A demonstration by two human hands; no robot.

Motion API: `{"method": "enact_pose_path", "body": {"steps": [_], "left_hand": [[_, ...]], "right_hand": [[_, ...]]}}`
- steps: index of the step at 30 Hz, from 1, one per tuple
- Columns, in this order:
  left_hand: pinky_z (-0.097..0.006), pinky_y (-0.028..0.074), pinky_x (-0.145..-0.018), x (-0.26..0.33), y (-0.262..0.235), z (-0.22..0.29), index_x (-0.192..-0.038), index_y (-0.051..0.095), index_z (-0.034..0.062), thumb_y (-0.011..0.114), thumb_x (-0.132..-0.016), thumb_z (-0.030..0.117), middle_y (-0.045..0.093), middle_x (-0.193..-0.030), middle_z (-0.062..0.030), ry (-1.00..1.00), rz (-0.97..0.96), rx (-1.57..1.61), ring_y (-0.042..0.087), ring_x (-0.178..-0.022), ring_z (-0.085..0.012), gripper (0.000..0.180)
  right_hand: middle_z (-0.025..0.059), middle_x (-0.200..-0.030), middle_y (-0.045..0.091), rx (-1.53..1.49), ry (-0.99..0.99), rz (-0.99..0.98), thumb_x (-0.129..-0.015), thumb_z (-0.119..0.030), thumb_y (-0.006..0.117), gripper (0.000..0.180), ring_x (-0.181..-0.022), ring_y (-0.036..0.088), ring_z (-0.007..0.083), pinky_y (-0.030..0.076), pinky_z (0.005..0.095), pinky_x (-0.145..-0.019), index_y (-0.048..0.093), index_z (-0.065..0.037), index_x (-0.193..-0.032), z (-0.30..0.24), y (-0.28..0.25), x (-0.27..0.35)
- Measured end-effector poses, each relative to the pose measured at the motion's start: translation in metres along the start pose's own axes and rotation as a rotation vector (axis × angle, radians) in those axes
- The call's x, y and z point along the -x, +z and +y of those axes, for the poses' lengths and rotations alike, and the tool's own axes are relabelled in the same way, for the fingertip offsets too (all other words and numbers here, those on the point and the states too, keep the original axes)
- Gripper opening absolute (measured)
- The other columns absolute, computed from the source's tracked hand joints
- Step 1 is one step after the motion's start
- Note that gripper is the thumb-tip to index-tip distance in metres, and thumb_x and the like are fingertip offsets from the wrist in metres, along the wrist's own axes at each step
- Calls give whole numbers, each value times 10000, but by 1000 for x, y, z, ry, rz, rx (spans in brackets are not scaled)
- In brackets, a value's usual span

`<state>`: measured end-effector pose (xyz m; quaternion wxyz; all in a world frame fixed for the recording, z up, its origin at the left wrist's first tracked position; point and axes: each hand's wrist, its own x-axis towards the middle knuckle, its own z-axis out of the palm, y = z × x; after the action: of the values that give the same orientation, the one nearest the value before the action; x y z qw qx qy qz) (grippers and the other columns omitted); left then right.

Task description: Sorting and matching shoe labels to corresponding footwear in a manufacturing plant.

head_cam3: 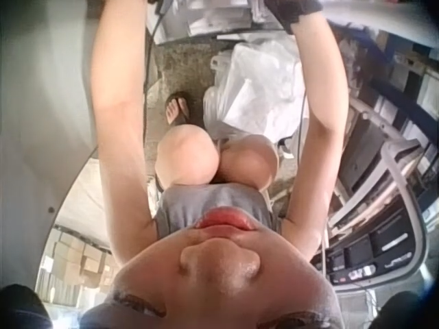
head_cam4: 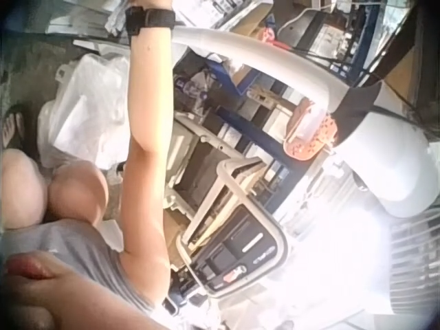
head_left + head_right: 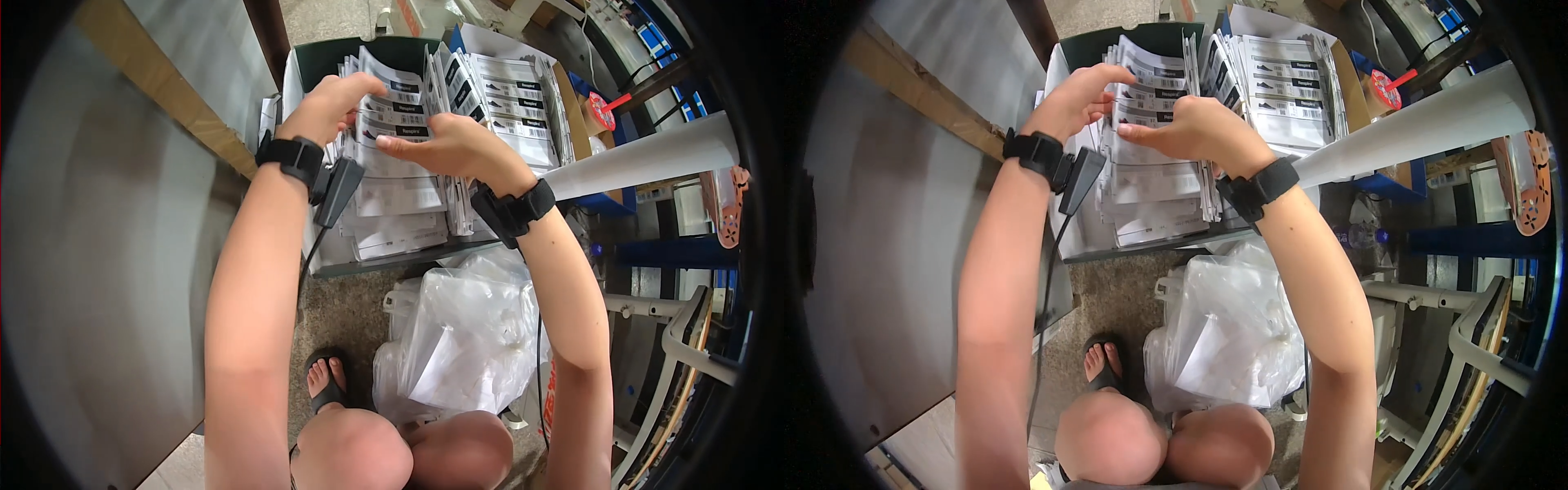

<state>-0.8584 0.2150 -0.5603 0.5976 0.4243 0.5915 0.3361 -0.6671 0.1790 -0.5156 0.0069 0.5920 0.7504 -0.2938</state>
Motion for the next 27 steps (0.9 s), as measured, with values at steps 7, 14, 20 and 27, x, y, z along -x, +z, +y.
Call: {"method": "enact_pose_path", "body": {"steps": [7,14,20,27], "left_hand": [[-268,493,-805,11,25,34,-1076,642,4,622,-883,253,672,-1005,-129,237,-569,451,639,-874,-178,315],[-341,567,-613,-2,-5,21,-1115,582,-39,568,-826,174,661,-917,-137,-141,66,-553,687,-791,-234,359],[-408,602,-647,-5,3,-15,-1134,531,-146,597,-826,134,632,-1028,-230,-304,-92,-808,702,-762,-329,421],[-364,587,-605,-2,11,-13,-1029,595,-116,680,-791,146,636,-1001,-188,-206,11,-944,661,-819,-278,364]], "right_hand": [[286,-918,666,42,-149,196,-736,-389,662,492,-911,672,384,538,391,-813,663,95,-825,2,27,-13],[170,-692,609,-86,172,122,-719,-217,569,354,-619,615,270,480,382,-504,589,103,-870,23,-13,-12],[39,-610,469,-125,240,97,-745,-269,610,328,-455,401,133,292,318,-363,563,44,-827,32,-13,-18],[35,-623,478,-154,235,102,-754,-290,625,330,-461,417,138,298,321,-368,572,28,-828,38,-12,-24]]}}
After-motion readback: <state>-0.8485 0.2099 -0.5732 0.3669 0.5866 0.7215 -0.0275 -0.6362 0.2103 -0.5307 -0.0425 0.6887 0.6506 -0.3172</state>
